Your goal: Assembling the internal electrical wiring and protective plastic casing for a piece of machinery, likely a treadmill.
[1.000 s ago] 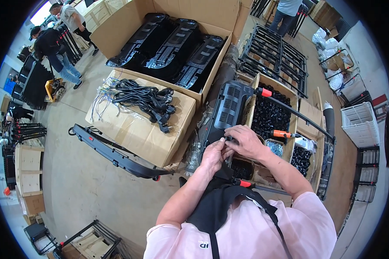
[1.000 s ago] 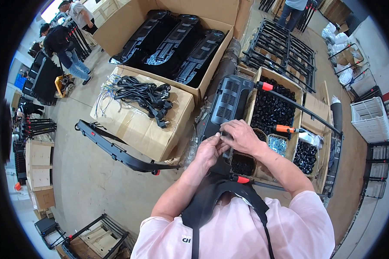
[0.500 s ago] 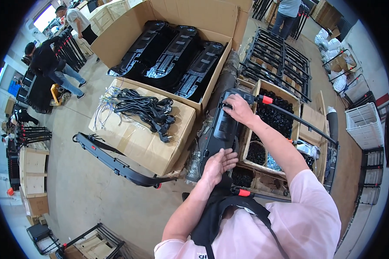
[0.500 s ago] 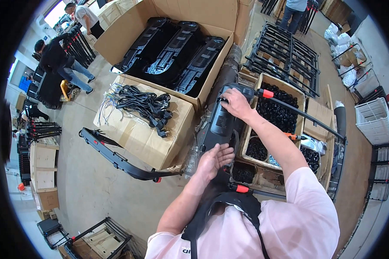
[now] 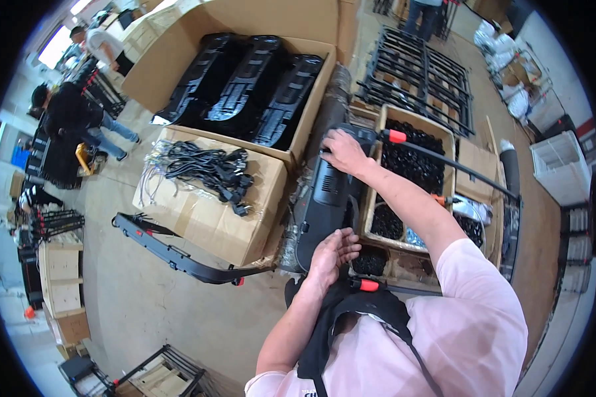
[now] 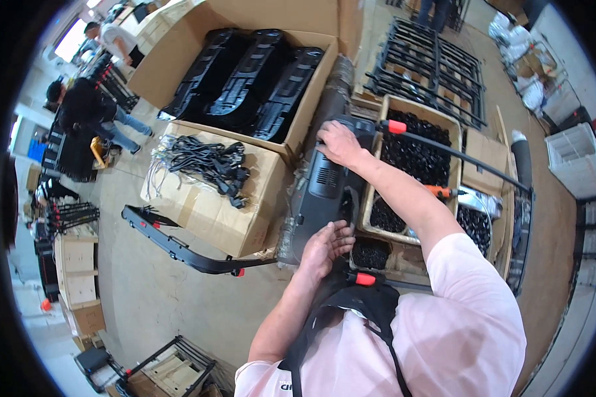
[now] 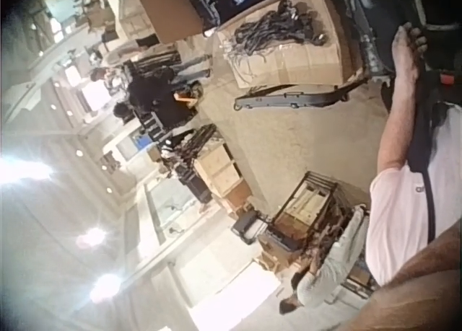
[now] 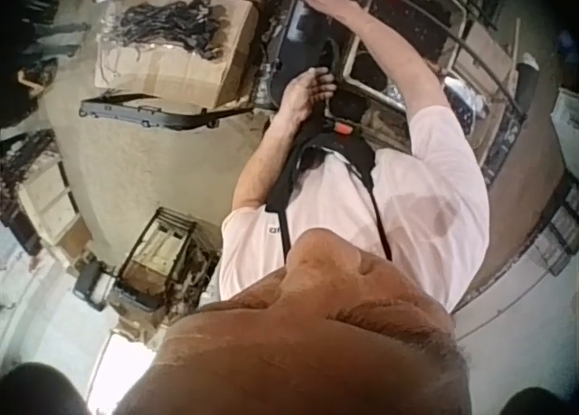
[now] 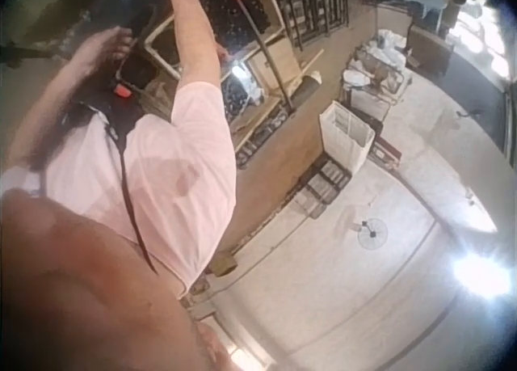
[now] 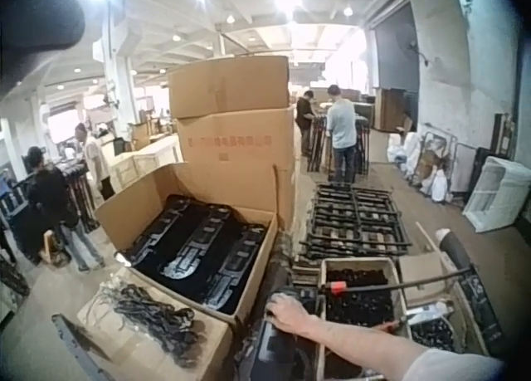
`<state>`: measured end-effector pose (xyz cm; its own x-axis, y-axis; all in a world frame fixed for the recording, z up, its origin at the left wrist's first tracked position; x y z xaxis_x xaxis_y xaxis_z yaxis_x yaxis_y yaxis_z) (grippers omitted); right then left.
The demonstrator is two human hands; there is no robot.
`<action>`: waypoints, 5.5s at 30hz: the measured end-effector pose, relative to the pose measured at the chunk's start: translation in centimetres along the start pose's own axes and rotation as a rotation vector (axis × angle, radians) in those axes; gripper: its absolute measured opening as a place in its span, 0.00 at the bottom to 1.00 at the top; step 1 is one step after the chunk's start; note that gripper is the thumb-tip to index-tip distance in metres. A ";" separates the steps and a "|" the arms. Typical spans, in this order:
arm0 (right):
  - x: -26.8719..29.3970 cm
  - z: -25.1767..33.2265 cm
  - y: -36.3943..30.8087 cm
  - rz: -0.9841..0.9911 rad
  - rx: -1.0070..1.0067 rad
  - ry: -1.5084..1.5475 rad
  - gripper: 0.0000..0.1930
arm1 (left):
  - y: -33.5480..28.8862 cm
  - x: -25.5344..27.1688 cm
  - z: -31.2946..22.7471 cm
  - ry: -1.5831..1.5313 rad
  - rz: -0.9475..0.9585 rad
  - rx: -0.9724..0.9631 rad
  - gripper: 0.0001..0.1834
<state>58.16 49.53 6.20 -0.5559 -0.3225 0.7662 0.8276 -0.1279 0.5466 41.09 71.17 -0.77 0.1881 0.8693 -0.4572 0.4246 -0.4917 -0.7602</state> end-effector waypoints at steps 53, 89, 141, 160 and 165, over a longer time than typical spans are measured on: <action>6.9 -9.3 -29.2 0.422 -0.463 0.079 0.12 | 11.9 -8.5 9.0 0.035 -0.116 -0.039 0.25; 11.4 -18.9 -32.6 -0.491 -1.172 0.315 0.28 | 7.4 -10.1 8.6 0.067 0.006 0.024 0.15; 14.5 -1.5 -7.7 -0.401 -0.915 0.792 0.30 | 11.3 -12.7 -4.8 -0.503 0.105 0.116 0.17; 6.9 -1.2 1.7 -0.212 -0.791 0.711 0.27 | 9.2 -7.6 -7.1 -0.321 0.193 0.027 0.15; 6.8 -1.0 2.3 -0.150 -0.759 0.664 0.27 | 8.8 -6.7 -7.7 -0.400 0.086 0.041 0.15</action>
<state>56.37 46.11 12.37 -0.6933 -0.6799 0.2389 0.7125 -0.6964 0.0859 50.45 61.43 -0.85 -0.1409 0.7408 -0.6567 0.3850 -0.5701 -0.7258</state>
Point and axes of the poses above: each hand's wrist, its own y-axis towards the middle knuckle, its own x-axis out of the back of the hand, z = x × y, the point moved 7 cm from there along y, towards the middle knuckle, and after that the axes turned 15 degrees about -z, right-handed, at the moved point
